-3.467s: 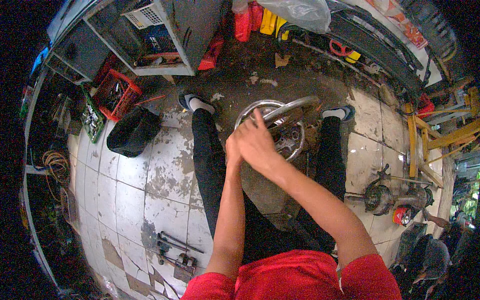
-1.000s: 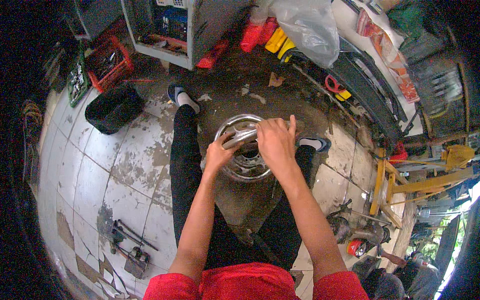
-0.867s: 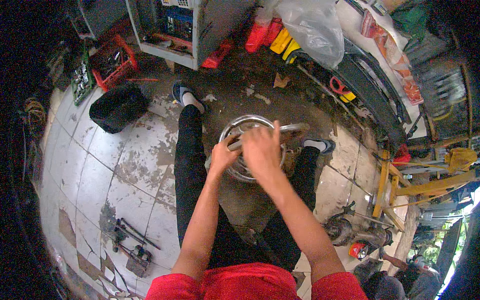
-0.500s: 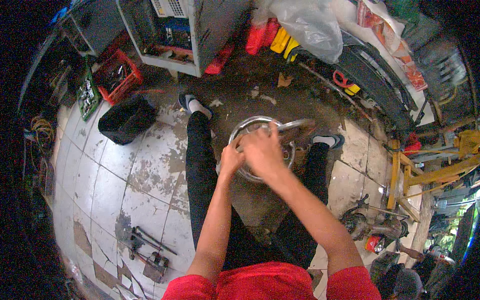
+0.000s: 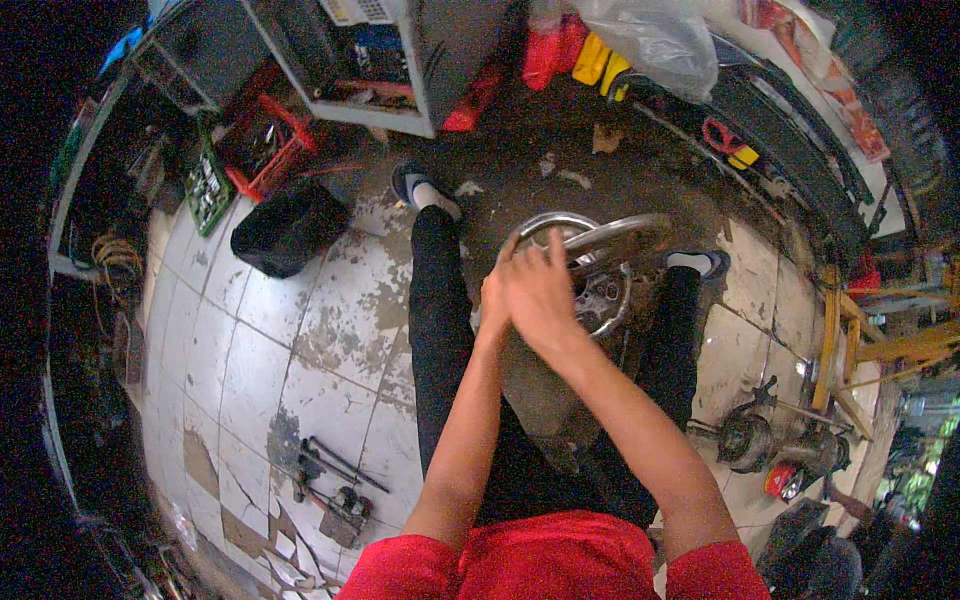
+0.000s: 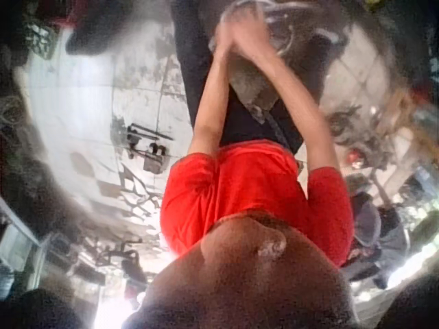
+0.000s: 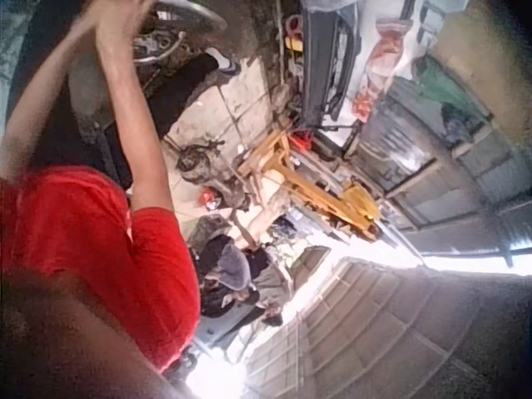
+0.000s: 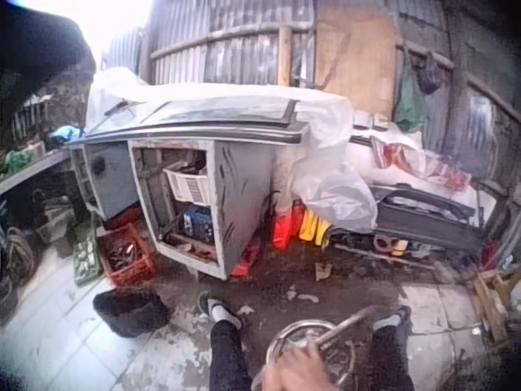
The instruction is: The person sits on the floor and scrubs a metal brake drum with a wire brush, then wipes it with a cloth. The person rotates the drum to clean different areas and continues scrubbing and wiping until the end of the clip.
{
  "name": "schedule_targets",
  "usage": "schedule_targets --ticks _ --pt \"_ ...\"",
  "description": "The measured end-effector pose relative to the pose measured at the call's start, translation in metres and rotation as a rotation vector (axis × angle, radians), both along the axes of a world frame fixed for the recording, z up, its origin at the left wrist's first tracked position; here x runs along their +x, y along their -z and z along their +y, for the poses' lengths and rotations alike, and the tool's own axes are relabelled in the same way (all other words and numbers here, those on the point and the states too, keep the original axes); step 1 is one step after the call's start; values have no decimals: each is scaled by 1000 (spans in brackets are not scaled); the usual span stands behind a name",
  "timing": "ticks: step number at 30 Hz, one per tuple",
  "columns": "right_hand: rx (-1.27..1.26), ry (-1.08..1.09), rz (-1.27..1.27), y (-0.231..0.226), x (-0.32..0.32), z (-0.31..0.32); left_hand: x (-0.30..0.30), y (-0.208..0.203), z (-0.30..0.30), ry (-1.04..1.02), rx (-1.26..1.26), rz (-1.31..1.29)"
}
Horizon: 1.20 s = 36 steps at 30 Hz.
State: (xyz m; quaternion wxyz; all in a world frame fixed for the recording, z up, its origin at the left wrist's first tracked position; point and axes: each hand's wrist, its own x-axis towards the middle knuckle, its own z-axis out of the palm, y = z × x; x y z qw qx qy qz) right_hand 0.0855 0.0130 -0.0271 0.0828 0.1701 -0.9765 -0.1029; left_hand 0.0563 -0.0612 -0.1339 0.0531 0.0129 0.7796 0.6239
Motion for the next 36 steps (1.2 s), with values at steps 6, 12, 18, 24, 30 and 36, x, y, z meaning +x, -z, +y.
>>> schedule_targets --ticks 6,12,18,24,30,36 --pt "-52 -48 -48 1 -8 6 -5 31 2 49 -160 206" --pt "-134 37 -27 -46 -14 35 -2 -1 3 16 -164 -98" --pt "-106 202 63 -63 -19 62 7 -21 0 31 -140 -123" --pt "-76 -73 10 -9 0 -1 -7 61 -9 159 -233 158" --pt "-101 -30 -21 -15 -8 21 -3 23 4 91 -199 100" --pt "-254 192 43 -67 -22 91 3 -8 1 33 -138 -142"
